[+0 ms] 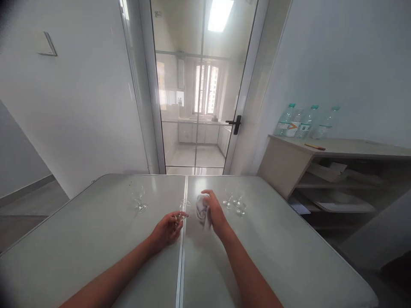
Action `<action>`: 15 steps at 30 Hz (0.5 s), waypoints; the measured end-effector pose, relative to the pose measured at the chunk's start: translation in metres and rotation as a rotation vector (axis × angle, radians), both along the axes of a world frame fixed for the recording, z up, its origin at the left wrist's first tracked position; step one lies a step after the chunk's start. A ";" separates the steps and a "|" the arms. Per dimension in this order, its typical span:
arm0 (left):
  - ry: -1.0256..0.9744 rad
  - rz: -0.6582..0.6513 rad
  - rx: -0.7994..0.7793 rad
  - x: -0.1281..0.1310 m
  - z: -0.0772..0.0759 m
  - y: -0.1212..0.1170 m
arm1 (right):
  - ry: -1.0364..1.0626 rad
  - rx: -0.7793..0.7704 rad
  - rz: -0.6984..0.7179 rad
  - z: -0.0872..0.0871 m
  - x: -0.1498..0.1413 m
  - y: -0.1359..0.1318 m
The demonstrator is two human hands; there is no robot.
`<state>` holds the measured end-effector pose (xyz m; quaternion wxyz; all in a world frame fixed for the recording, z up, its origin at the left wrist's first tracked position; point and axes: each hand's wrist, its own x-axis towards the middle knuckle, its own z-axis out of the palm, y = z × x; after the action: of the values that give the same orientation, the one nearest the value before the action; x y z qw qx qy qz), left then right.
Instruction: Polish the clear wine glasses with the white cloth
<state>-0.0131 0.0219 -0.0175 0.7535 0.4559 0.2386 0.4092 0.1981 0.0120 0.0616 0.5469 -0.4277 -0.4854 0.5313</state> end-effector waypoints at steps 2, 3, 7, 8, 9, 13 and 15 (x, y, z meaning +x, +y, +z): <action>0.016 0.004 0.056 0.000 -0.003 0.001 | 0.081 -0.006 -0.009 -0.004 0.005 0.004; 0.031 0.020 0.089 0.001 -0.004 0.001 | 0.066 0.008 -0.035 -0.006 0.007 0.005; 0.127 0.147 0.174 0.001 -0.004 -0.003 | -0.205 0.135 -0.224 -0.007 0.014 0.006; 0.142 0.177 0.184 0.000 -0.003 -0.003 | -0.273 0.163 -0.230 -0.005 0.015 0.006; 0.147 0.204 0.190 0.000 -0.003 -0.003 | -0.326 0.182 -0.210 -0.003 0.017 0.005; 0.143 0.262 0.210 -0.002 -0.003 0.000 | -0.430 0.237 -0.177 0.011 0.022 0.001; 0.156 0.262 0.233 -0.003 -0.004 0.000 | -0.386 0.226 -0.212 0.014 0.024 0.000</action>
<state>-0.0160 0.0219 -0.0211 0.6151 0.5355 0.3047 0.4920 0.2222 0.0121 0.0755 0.5411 -0.5059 -0.5896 0.3220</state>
